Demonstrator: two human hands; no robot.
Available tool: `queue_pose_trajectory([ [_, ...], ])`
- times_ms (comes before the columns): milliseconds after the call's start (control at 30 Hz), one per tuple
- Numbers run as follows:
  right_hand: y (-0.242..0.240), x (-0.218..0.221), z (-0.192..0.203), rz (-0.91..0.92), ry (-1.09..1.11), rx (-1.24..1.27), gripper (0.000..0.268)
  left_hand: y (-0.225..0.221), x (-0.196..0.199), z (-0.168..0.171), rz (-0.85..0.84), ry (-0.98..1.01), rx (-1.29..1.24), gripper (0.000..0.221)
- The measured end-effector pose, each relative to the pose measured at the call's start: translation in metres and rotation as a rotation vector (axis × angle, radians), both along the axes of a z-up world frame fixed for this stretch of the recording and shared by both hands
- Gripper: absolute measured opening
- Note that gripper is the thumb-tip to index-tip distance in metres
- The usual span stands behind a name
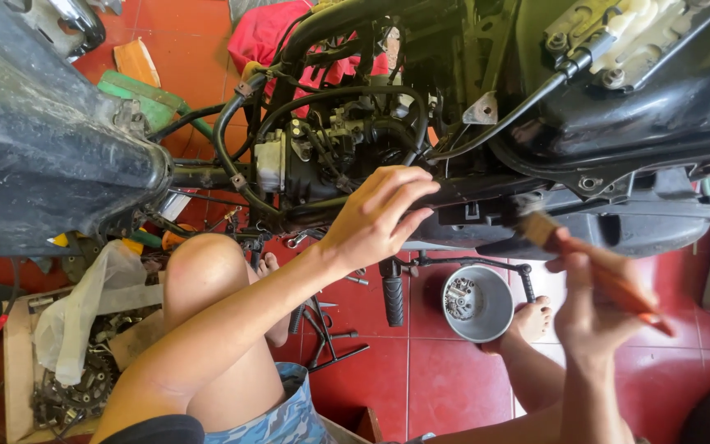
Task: Cleaning motorcycle parts with a brush and using a screwdriver to work on a screw.
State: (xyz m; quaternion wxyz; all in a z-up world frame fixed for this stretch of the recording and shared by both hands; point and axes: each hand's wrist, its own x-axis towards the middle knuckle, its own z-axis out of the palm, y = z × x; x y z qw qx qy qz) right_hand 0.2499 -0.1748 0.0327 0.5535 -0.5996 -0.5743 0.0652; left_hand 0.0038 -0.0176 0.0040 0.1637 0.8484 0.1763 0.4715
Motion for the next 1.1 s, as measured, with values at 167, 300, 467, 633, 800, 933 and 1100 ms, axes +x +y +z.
queue_pose_trajectory([
  [167, 0.001, 0.017, -0.001, -0.151, -0.057, 0.165, 0.015, 0.003, 0.001, -0.004, 0.018, 0.073, -0.023, 0.038],
  [300, 0.004, 0.034, -0.021, -0.117, -0.043, 0.261, 0.023, 0.005, 0.002, -0.010, 0.114, 0.224, 0.041, 0.047],
  [467, 0.010, 0.031, -0.012, -0.328, -0.058, 0.440, 0.026, 0.005, 0.001, -0.014, 0.105, 0.255, 0.046, 0.047],
  [633, 0.011, 0.011, -0.024, -0.455, 0.037, 0.445, 0.020, 0.006, 0.001, -0.016, 0.095, 0.279, 0.053, 0.049],
  [800, 0.026, -0.011, -0.045, -0.476, 0.440, 0.221, 0.020, 0.007, -0.001, -0.016, 0.095, 0.291, 0.057, 0.050],
  [933, 0.010, -0.014, -0.055, -0.243, 0.306, -0.020, 0.016, 0.008, 0.003, -0.013, 0.111, 0.255, 0.054, 0.052],
  [1100, 0.011, -0.016, -0.060, -0.482, 0.544, 0.085, 0.012, 0.007, 0.003, -0.018, 0.111, 0.228, 0.059, 0.051],
])
